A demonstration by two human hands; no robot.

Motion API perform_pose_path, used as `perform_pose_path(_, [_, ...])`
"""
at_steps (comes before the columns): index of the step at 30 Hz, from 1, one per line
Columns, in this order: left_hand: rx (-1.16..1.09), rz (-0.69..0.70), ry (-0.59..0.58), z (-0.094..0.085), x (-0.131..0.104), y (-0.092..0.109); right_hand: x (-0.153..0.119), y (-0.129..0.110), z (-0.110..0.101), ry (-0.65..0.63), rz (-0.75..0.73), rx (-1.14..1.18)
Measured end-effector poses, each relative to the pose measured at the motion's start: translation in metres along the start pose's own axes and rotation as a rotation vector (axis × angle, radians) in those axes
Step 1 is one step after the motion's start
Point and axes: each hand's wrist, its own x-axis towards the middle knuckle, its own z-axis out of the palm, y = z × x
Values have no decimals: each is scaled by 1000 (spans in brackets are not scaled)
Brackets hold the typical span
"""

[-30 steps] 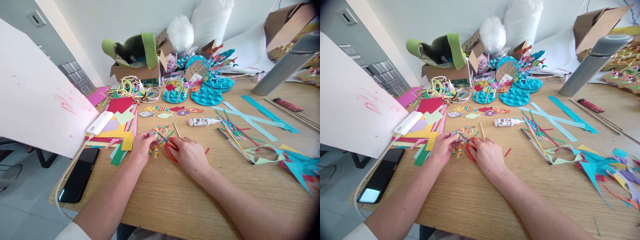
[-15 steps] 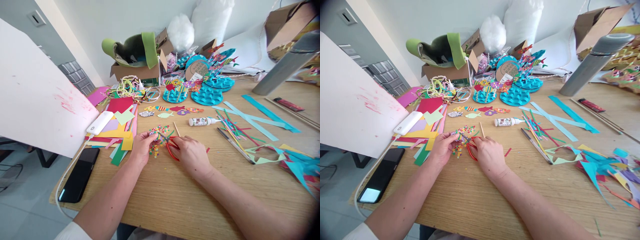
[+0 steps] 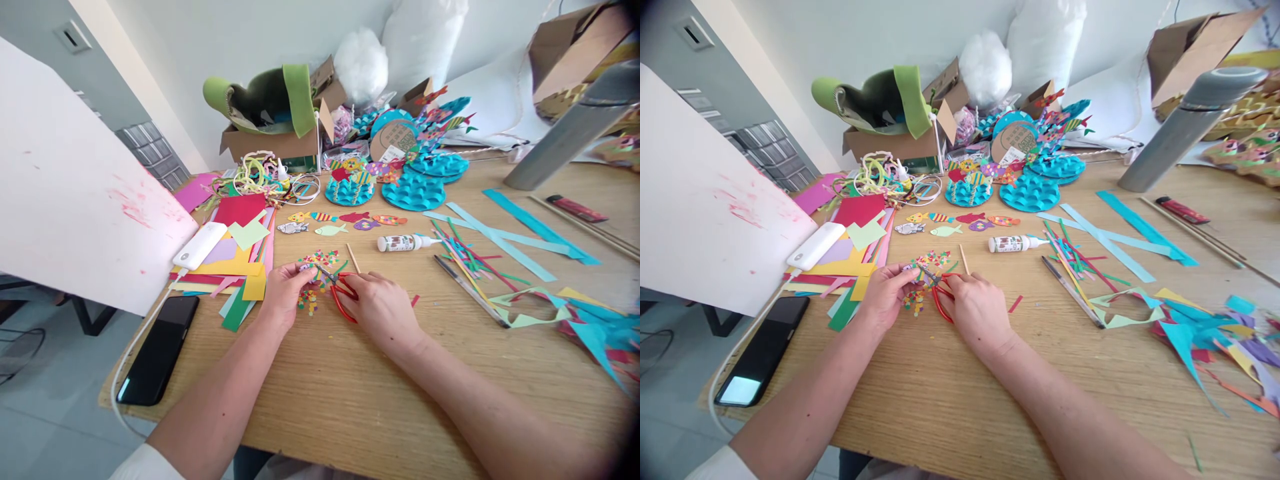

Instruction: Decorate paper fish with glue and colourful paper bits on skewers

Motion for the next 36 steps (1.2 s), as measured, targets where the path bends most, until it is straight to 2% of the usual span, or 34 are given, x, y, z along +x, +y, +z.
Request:
perform_pose_path(7, [10,5,-4,0,1,-1,-1,0,1,17,-7,-14])
perform_pose_path(15, [-8,-1,-12,-1,1,-3,0,-1,-4,-20,15,-29])
perform_pose_path(27, [-134,-56,-11,-1,3,-2,1,1,-1,3,33,-13])
perform_pose_path(36, [-86,-28,-13,-4,5,0,0,2,1,2,23,-26])
